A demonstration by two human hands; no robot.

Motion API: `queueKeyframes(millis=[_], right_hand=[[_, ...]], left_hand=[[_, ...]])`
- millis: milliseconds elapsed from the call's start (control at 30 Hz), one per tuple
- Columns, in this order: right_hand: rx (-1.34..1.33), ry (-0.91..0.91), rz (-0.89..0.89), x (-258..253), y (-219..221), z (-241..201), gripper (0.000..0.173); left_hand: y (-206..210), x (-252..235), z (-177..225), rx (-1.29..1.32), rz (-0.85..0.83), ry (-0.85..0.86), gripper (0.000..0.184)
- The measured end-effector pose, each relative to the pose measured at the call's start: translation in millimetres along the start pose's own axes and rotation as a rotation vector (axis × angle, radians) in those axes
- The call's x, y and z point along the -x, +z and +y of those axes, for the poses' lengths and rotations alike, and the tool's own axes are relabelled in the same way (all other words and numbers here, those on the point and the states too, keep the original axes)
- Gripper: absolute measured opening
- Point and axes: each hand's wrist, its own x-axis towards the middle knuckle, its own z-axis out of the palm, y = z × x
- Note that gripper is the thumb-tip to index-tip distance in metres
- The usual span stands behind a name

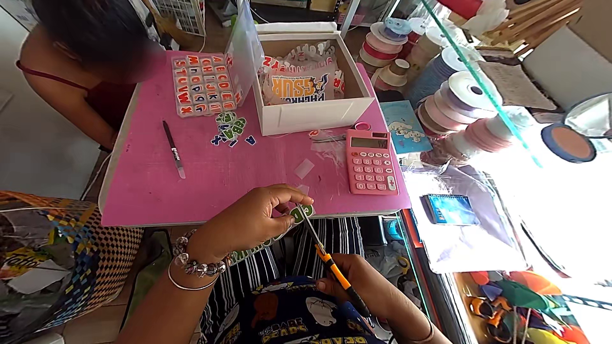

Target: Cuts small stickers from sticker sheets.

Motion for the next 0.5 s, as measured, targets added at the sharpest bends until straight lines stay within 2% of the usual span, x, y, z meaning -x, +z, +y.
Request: queueKeyframes(millis=[500], right_hand=[[0.005, 0.048, 0.055, 0.0, 0.5, -0.2, 0.043]], left_hand=[[-3.1, -1.0, 2.8, -0.033, 0.022, -0.014, 0.035]])
